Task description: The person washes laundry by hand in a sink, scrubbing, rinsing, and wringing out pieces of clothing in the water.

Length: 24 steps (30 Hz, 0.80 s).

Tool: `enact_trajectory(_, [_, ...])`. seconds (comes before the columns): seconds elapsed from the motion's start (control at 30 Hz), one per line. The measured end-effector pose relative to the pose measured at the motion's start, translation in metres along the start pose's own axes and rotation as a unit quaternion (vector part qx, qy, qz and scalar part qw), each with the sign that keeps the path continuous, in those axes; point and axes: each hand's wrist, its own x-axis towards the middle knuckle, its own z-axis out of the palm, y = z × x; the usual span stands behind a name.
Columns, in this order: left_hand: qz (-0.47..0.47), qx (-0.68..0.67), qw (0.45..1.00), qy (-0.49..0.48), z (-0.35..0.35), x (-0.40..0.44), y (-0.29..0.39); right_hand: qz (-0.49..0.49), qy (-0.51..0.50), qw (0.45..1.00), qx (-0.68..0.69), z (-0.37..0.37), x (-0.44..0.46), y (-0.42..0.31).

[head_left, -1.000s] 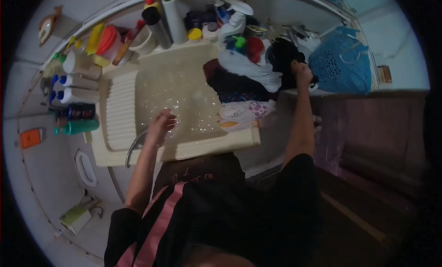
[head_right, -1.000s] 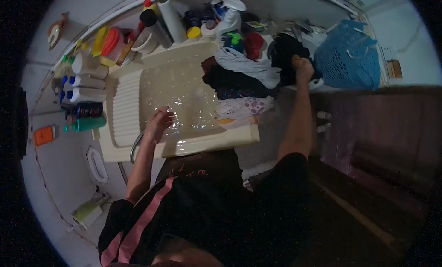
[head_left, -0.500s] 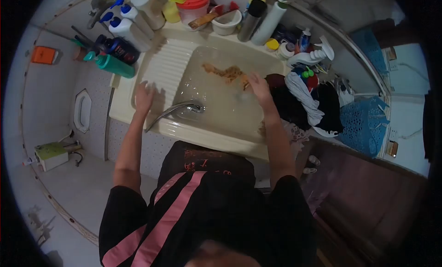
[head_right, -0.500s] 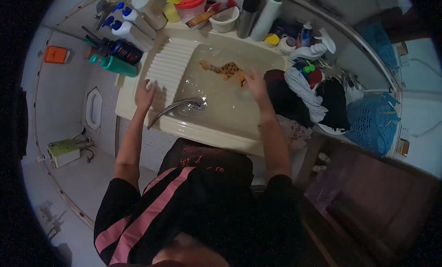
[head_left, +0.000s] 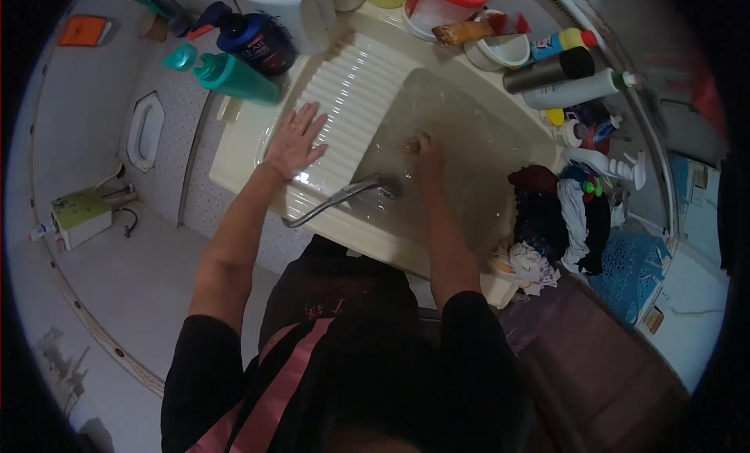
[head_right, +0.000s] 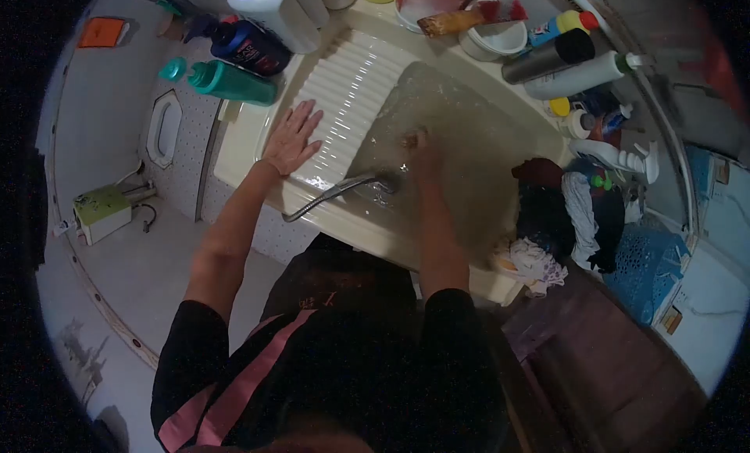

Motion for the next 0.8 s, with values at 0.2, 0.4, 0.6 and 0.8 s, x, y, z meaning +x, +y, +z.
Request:
enact_trajectory(0.2, [-0.018, -0.023, 0.999, 0.022, -0.001, 0.009, 0.001, 0.177, -0.076, 0.669, 0.718, -0.005, 0.037, 0.01])
enact_trajectory(0.4, [-0.014, -0.025, 0.998, 0.057, -0.001, 0.007, 0.001, 0.099, -0.218, 0.746, 0.622, -0.037, 0.047, -0.08])
enact_trajectory(0.6, [-0.02, -0.072, 0.995, 0.066, -0.009, 0.011, 0.0, -0.214, 0.061, 0.973, -0.064, -0.004, 0.068, -0.183])
enact_trajectory(0.8, [-0.033, -0.101, 0.987, 0.118, 0.001, 0.011, -0.005, -0.36, -0.013, 0.928, -0.091, 0.011, -0.021, -0.181])
